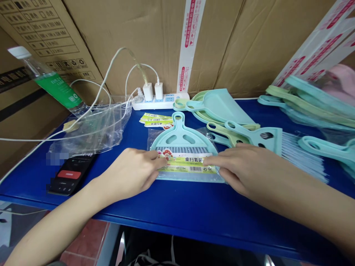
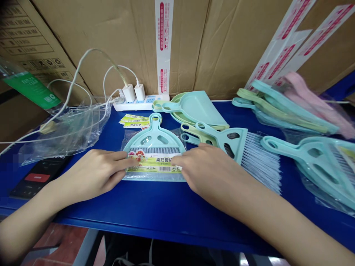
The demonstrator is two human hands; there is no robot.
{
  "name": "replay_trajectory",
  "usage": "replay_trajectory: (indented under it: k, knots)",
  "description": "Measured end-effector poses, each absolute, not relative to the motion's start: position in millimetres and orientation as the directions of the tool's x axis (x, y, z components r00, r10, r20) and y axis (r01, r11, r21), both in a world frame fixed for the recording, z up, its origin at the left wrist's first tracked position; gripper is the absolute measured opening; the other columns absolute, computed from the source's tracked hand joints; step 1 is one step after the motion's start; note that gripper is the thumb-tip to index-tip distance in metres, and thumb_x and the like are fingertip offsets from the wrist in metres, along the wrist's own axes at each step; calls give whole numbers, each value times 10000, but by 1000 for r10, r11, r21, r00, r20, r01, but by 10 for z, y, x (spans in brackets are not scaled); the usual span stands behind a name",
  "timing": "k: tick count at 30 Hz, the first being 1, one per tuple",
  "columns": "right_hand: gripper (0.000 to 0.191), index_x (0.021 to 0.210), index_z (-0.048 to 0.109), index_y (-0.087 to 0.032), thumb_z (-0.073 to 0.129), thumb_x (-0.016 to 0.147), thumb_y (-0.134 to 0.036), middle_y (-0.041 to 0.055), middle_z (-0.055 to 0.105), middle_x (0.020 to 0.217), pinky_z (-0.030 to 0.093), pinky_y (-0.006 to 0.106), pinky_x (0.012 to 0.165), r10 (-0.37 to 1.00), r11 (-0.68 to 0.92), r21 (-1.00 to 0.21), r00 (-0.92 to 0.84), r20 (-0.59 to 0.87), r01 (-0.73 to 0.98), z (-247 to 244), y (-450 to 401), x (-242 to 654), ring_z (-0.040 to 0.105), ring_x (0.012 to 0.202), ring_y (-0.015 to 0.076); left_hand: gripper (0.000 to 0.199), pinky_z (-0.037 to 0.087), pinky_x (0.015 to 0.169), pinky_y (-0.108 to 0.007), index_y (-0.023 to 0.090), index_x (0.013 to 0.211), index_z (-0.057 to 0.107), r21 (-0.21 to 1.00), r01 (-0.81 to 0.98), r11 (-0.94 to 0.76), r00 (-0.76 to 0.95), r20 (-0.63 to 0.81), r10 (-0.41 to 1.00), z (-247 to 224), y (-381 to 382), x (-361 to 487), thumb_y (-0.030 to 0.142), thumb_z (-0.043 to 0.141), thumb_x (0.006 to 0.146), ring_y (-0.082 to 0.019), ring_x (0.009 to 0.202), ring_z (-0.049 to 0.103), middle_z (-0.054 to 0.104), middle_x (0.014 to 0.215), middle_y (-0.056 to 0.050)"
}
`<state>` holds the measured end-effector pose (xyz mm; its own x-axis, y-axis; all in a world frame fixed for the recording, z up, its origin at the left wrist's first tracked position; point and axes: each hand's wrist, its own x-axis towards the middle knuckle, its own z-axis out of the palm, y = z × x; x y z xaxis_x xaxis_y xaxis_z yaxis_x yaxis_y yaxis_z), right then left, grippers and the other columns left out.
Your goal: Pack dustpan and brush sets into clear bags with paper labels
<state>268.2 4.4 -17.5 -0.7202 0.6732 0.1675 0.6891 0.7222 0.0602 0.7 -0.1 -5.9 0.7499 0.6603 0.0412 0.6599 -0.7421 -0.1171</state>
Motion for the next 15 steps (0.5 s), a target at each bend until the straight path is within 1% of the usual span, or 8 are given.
replay_trajectory:
  k: [5, 11, 15]
  knots:
    - [324, 810, 733, -241, 476, 754, -52, 23, 731, 688, 399, 323, 509, 660, 724, 106, -729, 181, 682, -181, 53, 2706, 643, 552, 210, 309, 362, 466, -261, 223, 979, 707, -177, 686, -706, 724, 64, 687, -59, 12, -28, 108, 444, 864, -144, 529, 593, 648, 719, 6]
    - [308, 816, 739, -251, 498, 760, -66, 20, 740, 703, 406, 322, 497, 677, 704, 127, -715, 173, 698, -167, 67, 2788, 648, 560, 212, 276, 331, 452, -268, 217, 861, 703, -187, 697, -693, 709, 35, 704, -20, 22, -35, 118, 445, 848, -143, 502, 563, 612, 672, 8]
    - [324, 835, 748, -263, 490, 765, -80, 21, 745, 709, 429, 347, 485, 655, 720, 119, -726, 211, 684, -179, 87, 2852, 649, 548, 230, 291, 331, 459, -258, 223, 889, 712, -186, 716, -673, 688, 21, 726, -11, 25, -31, 129, 440, 848, -137, 524, 577, 627, 684, 5]
